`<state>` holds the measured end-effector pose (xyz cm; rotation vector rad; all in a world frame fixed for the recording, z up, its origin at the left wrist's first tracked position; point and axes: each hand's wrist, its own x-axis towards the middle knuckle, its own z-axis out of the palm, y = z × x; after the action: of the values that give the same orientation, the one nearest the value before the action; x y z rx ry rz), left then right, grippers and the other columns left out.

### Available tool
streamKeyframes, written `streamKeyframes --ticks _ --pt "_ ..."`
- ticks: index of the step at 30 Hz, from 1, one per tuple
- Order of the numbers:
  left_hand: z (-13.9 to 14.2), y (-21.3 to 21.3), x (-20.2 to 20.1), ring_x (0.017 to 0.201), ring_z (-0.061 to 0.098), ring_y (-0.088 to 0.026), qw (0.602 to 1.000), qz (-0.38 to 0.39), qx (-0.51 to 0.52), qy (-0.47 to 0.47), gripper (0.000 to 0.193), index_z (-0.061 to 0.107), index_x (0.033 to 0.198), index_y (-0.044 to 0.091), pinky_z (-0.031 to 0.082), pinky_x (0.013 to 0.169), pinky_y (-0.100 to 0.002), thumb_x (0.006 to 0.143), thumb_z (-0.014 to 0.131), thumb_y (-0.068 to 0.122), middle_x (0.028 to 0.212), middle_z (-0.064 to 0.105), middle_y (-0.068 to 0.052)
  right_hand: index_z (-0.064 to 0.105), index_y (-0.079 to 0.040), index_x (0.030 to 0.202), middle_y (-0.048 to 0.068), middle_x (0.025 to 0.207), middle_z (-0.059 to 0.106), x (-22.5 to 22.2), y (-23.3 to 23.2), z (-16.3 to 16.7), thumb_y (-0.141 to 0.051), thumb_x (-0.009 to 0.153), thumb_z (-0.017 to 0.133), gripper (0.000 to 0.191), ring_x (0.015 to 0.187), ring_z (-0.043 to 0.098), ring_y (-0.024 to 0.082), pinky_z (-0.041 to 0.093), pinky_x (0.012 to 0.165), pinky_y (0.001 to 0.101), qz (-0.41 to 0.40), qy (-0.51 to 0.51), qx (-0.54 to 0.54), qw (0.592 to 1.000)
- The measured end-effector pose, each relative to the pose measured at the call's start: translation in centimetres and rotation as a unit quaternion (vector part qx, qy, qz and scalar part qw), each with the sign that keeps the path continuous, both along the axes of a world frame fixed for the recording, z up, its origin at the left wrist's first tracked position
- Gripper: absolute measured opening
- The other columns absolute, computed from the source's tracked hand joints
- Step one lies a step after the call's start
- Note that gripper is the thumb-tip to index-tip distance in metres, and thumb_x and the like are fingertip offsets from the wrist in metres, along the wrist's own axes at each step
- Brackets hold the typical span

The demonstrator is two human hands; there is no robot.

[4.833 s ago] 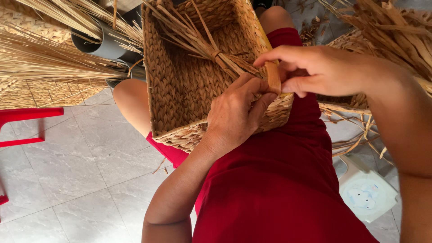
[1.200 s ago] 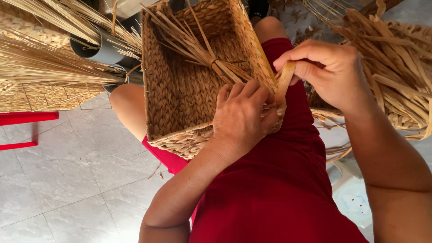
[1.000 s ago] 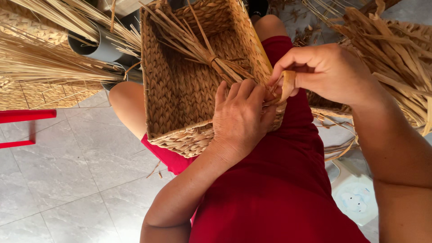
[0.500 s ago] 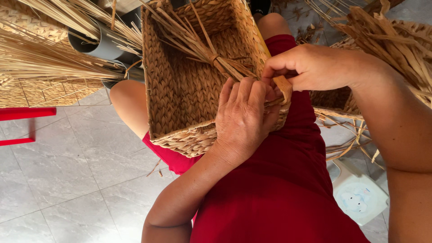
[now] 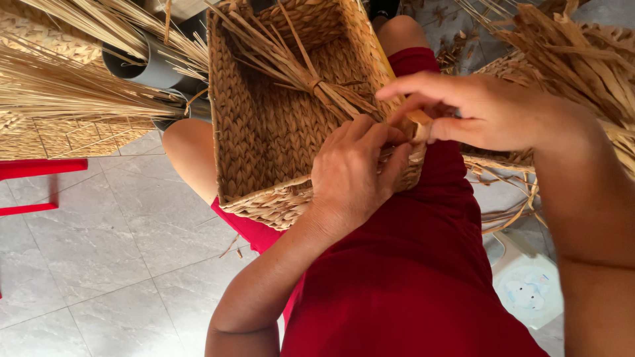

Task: The person sits on the floor with a woven water hyacinth basket on their lap and weaves flat strips along the basket's rim, tucking and tightening the strips around the edge and working the ends into the weave by hand.

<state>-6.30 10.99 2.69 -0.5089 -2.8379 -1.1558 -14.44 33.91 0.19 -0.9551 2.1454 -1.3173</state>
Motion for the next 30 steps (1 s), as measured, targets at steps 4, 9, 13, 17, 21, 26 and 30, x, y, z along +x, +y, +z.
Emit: streamKeyframes --ticks 4,9,13,17,21,26,30 --pt "0.3 -0.2 -1.3 0.093 0.069 -0.028 0.994 -0.009 0.025 -0.105 0.018 0.071 0.096 0.009 0.054 0.077 -0.041 0.091 0.072 0.026 0.098 0.068 -0.008 0.065 -0.007 0.126 0.004 0.109 0.072 4.4 0.9 0.3 -0.002 0.103 0.068 0.024 0.088 0.069 0.010 0.056 0.075 0.0238 -0.216 0.158 -0.011 0.963" --pt "0.2 -0.3 -2.9 0.088 0.071 -0.023 0.975 -0.039 0.039 -0.217 0.020 0.072 0.091 0.008 0.055 0.080 -0.039 0.091 0.065 0.027 0.093 0.069 -0.008 0.072 -0.006 0.111 0.005 0.106 0.070 9.7 -1.8 -1.2 0.001 0.099 0.078 0.015 0.087 0.069 0.011 0.056 0.069 0.0240 -0.283 0.221 -0.050 0.932" --pt "0.2 -0.4 -3.0 0.089 0.070 -0.024 0.977 -0.048 0.059 -0.200 0.022 0.074 0.091 0.007 0.054 0.081 -0.038 0.090 0.064 0.026 0.092 0.069 -0.009 0.074 -0.006 0.111 0.006 0.100 0.066 10.7 -3.0 -2.4 0.001 0.096 0.082 0.018 0.082 0.064 0.018 0.051 0.065 0.0286 -0.309 0.289 -0.020 0.906" --pt "0.2 -0.3 -2.9 0.087 0.071 -0.023 0.976 -0.033 0.067 -0.204 0.022 0.074 0.090 0.007 0.055 0.080 -0.037 0.089 0.065 0.027 0.092 0.070 -0.008 0.075 -0.006 0.111 0.006 0.097 0.063 10.5 -3.2 -2.9 0.001 0.095 0.084 0.020 0.079 0.061 0.020 0.049 0.067 0.0334 -0.301 0.355 -0.018 0.885" --pt "0.1 -0.3 -3.0 0.086 0.072 -0.022 0.971 -0.025 0.071 -0.227 0.022 0.073 0.090 0.008 0.055 0.080 -0.036 0.088 0.065 0.029 0.093 0.070 -0.007 0.074 -0.007 0.113 0.006 0.100 0.064 10.6 -3.4 -3.4 0.000 0.096 0.082 0.020 0.083 0.062 0.021 0.051 0.069 0.0335 -0.300 0.366 -0.025 0.880" --pt "-0.2 -0.1 -3.0 0.087 0.071 -0.024 0.973 -0.029 0.055 -0.221 0.024 0.074 0.089 0.008 0.055 0.079 -0.037 0.087 0.066 0.030 0.092 0.070 -0.008 0.075 -0.006 0.110 0.005 0.097 0.062 10.5 -3.3 -4.2 0.000 0.093 0.081 0.019 0.084 0.059 0.024 0.049 0.073 0.0372 -0.293 0.394 -0.008 0.871" --pt "-0.2 0.1 -3.2 0.083 0.072 -0.026 0.966 -0.037 0.048 -0.250 0.027 0.074 0.088 0.007 0.055 0.076 -0.039 0.088 0.063 0.032 0.086 0.071 -0.010 0.074 -0.004 0.110 0.006 0.095 0.061 10.3 -3.1 -4.8 0.003 0.093 0.079 0.019 0.085 0.059 0.025 0.050 0.073 0.0381 -0.280 0.417 -0.013 0.865"
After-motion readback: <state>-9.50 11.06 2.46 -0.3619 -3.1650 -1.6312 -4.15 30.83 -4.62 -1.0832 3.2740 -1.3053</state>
